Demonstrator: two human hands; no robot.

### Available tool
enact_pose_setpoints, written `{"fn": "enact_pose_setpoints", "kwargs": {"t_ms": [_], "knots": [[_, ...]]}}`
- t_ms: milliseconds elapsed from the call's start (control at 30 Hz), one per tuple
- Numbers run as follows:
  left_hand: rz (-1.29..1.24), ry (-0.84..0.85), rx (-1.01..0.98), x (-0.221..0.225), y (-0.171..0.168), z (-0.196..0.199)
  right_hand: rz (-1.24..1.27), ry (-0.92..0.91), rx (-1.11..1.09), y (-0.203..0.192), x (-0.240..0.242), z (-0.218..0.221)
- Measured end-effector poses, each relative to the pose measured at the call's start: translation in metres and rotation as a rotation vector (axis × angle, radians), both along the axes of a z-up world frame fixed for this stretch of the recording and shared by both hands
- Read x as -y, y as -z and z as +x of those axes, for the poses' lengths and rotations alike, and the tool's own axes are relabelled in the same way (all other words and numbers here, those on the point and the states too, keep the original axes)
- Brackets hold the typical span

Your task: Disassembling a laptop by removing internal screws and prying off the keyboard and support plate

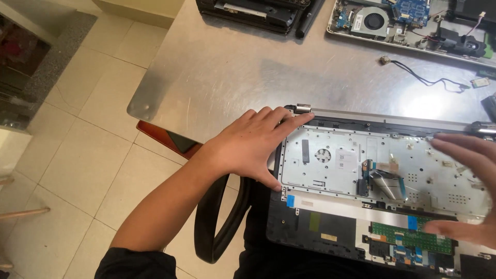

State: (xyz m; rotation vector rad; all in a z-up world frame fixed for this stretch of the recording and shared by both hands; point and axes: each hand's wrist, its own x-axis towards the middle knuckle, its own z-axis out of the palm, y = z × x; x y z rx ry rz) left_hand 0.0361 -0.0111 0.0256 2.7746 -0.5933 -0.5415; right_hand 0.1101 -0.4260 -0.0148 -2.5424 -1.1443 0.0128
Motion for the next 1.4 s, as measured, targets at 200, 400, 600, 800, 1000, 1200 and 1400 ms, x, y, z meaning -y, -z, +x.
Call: {"fn": "enact_pose_setpoints", "kwargs": {"t_ms": [200, 400, 600, 800, 1000, 1200, 1400], "knots": [[0.024, 0.027, -0.054, 0.005, -0.005, 0.007, -0.616, 0.015, -0.281, -0.024, -0.1, 0.009], [0.077, 0.081, 0.013, 0.007, -0.004, 0.01, -0.704, -0.102, -0.207, -0.025, -0.141, 0.011], [0.012, 0.132, 0.167, -0.007, 0.011, 0.006, -0.733, -0.024, -0.144, -0.026, -0.161, 0.015], [-0.276, 0.02, 0.125, -0.022, 0.029, -0.01, -0.461, 0.016, -0.091, -0.02, -0.162, 0.015], [-0.435, -0.039, 0.192, -0.027, 0.041, -0.02, -0.463, 0.081, -0.132, -0.009, -0.168, 0.016], [-0.458, -0.056, 0.214, -0.028, 0.05, -0.018, -0.443, 0.075, -0.082, -0.009, -0.171, 0.015], [-0.409, -0.067, 0.25, -0.025, 0.049, -0.021, -0.438, 0.125, -0.086, -0.005, -0.174, 0.014]]}}
